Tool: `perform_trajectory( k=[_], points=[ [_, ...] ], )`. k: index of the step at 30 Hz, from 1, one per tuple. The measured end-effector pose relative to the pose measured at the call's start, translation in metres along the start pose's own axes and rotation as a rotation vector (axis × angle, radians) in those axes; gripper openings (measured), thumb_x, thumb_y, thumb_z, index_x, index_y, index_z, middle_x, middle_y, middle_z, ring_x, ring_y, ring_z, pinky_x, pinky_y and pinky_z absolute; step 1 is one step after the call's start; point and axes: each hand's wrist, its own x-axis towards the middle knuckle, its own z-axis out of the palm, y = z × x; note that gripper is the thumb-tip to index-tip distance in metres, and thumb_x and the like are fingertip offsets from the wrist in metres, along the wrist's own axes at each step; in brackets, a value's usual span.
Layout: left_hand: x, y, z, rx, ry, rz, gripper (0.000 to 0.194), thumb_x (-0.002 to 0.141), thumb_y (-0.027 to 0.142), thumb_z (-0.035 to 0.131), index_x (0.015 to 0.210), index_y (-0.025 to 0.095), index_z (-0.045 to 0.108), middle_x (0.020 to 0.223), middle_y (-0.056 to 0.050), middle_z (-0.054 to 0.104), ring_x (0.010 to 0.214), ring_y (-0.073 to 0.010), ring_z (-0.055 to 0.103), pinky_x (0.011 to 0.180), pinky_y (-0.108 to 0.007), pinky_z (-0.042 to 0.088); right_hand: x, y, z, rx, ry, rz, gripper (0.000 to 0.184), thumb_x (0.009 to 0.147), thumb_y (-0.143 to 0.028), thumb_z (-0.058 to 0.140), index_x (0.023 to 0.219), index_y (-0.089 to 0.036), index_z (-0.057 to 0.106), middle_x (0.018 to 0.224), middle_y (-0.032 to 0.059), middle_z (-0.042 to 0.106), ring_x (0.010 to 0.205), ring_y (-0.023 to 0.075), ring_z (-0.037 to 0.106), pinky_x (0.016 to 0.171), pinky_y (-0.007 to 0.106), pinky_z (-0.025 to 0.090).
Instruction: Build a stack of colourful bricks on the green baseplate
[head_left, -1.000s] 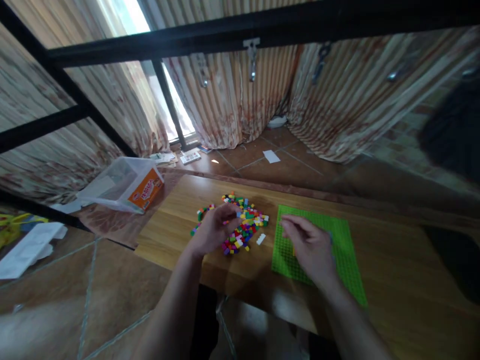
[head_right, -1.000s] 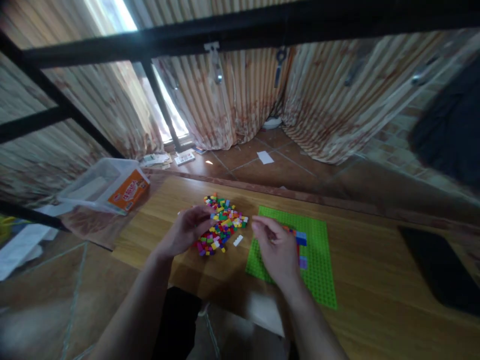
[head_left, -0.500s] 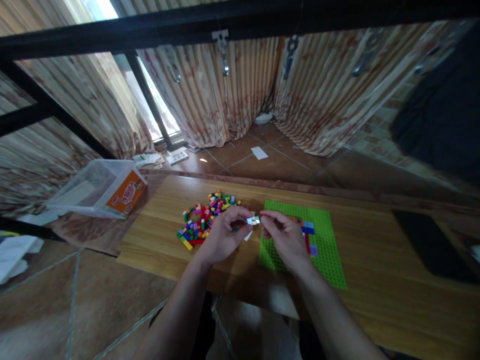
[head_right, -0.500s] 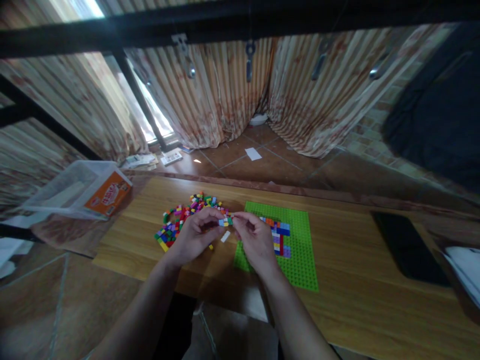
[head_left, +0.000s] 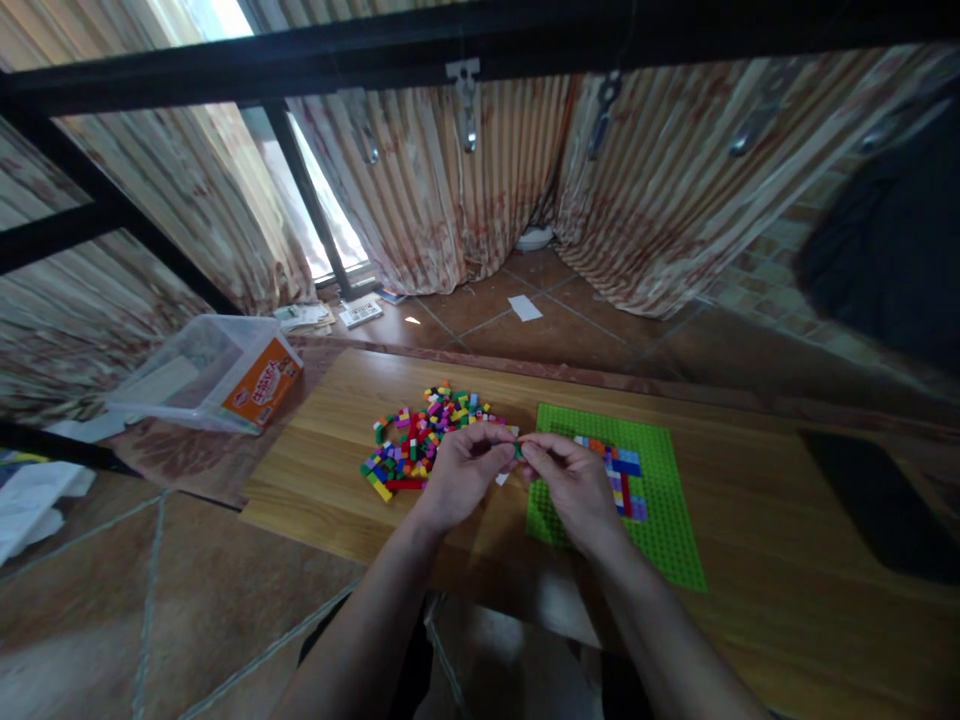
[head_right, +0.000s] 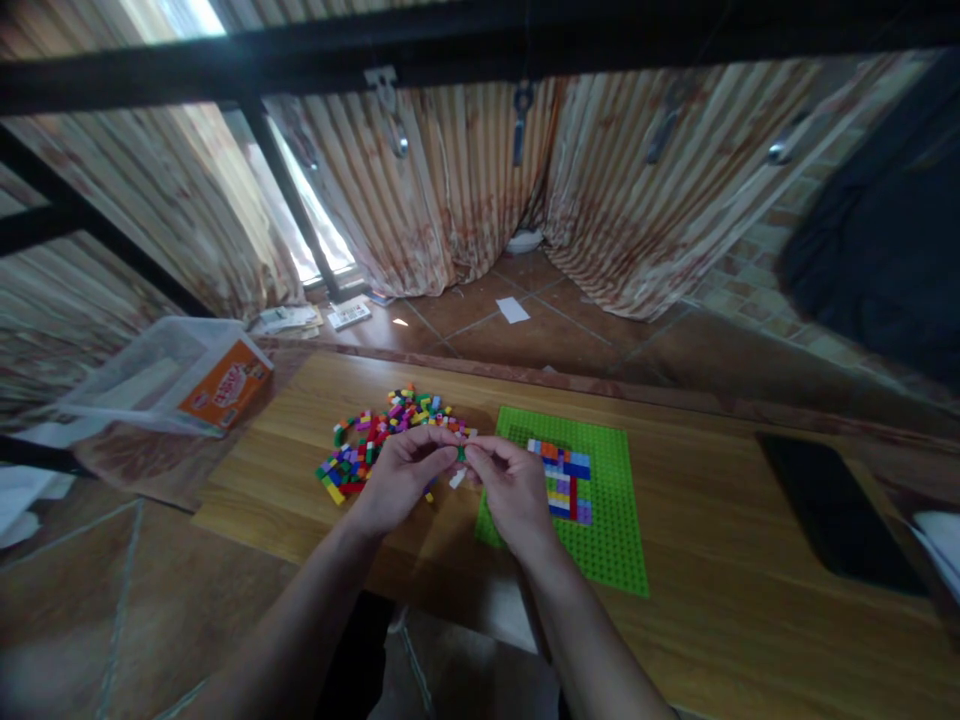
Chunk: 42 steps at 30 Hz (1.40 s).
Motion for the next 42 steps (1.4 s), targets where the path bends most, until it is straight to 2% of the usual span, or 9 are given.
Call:
perform_trajectory(
  k=[4,10,13,16,20,23,28,34,42],
  points=[
    [0.001,-0.001,-0.006,-0.057,0.026,-0.058,0.027,0.070,0.036,0.081,0.085,0.015,0.071,0.080,-0.003,0.071,0.069,-0.0134,0.064,0.070,-0.027,0.053,0.004,0.003,-0.003,-0.023,-0.004,0.035,0.030,0.074,-0.048,0.071,0.084,-0.020,0.075,0.066,0.0018,0.070,0.057,0.0159,0.058,0.057,0.031,0.049],
    [0.004,-0.005,-0.017,-0.054,0.163,-0.112,0.036,0.069,0.045,0.081,0.086,0.015,0.070,0.078,-0.003,0.071,0.068,-0.0133,0.067,0.068,-0.026,0.054,0.006,0.015,-0.003,-0.816,-0.017,-0.269,0.021,0.089,-0.027,0.052,0.084,-0.022,0.072,0.086,0.0069,0.072,0.081,0.0209,0.064,0.078,0.034,0.048],
    [0.004,-0.005,-0.018,-0.103,0.157,-0.150,0.037,0.070,0.044,0.081,0.090,0.014,0.073,0.081,-0.005,0.073,0.073,-0.0152,0.069,0.074,-0.028,0.056,0.006,0.021,0.002,-1.103,-0.075,-0.261,0.027,0.093,-0.019,0.045,0.081,-0.022,0.069,0.083,0.0070,0.068,0.080,0.0197,0.062,0.075,0.031,0.045],
    [0.003,-0.005,-0.018,-0.143,0.128,-0.149,0.036,0.068,0.039,0.082,0.092,0.013,0.074,0.086,-0.007,0.075,0.076,-0.0160,0.070,0.078,-0.029,0.057,0.008,0.023,0.004,-1.175,-0.105,-0.239,0.027,0.093,-0.017,0.044,0.083,-0.021,0.069,0.085,0.0077,0.068,0.080,0.0198,0.062,0.074,0.031,0.044],
    [0.002,-0.005,-0.018,-0.130,0.107,-0.117,0.029,0.071,0.032,0.079,0.094,0.014,0.075,0.094,-0.008,0.075,0.079,-0.0160,0.069,0.080,-0.031,0.056,0.009,0.017,0.002,-1.017,-0.087,-0.282,0.026,0.093,-0.019,0.046,0.088,-0.022,0.072,0.089,0.0082,0.071,0.087,0.0212,0.065,0.082,0.033,0.047],
    [0.001,-0.004,-0.017,-0.066,0.105,-0.104,0.023,0.074,0.028,0.076,0.093,0.015,0.074,0.094,-0.007,0.075,0.078,-0.0148,0.068,0.080,-0.029,0.055,0.006,0.009,0.002,-0.727,0.004,-0.282,0.024,0.093,-0.030,0.050,0.095,-0.022,0.073,0.095,0.0079,0.074,0.088,0.0219,0.067,0.083,0.036,0.050],
    [0.000,0.000,-0.010,-0.011,0.094,-0.050,0.021,0.074,0.025,0.075,0.092,0.016,0.074,0.097,-0.005,0.074,0.082,-0.0147,0.066,0.079,-0.026,0.052,0.003,0.006,0.007,-0.207,0.003,-0.069,0.033,0.086,-0.050,0.060,0.097,-0.021,0.073,0.089,0.0052,0.076,0.073,0.0196,0.068,0.067,0.032,0.053],
    [-0.001,-0.001,-0.001,-0.066,0.089,-0.024,0.022,0.072,0.029,0.076,0.087,0.013,0.074,0.083,-0.005,0.072,0.076,-0.0145,0.064,0.076,-0.026,0.051,0.004,0.009,0.010,-0.153,0.035,-0.088,0.030,0.082,-0.048,0.066,0.086,-0.020,0.076,0.078,0.0028,0.074,0.067,0.0166,0.064,0.064,0.028,0.051],
    [-0.001,-0.002,-0.002,-0.236,0.134,-0.093,0.025,0.067,0.029,0.081,0.084,0.011,0.074,0.079,-0.006,0.072,0.069,-0.0120,0.062,0.071,-0.025,0.050,0.006,0.010,0.013,0.006,0.063,0.006,0.033,0.073,-0.050,0.072,0.084,-0.019,0.077,0.064,0.0011,0.070,0.055,0.0145,0.058,0.054,0.027,0.049]
  ],
)
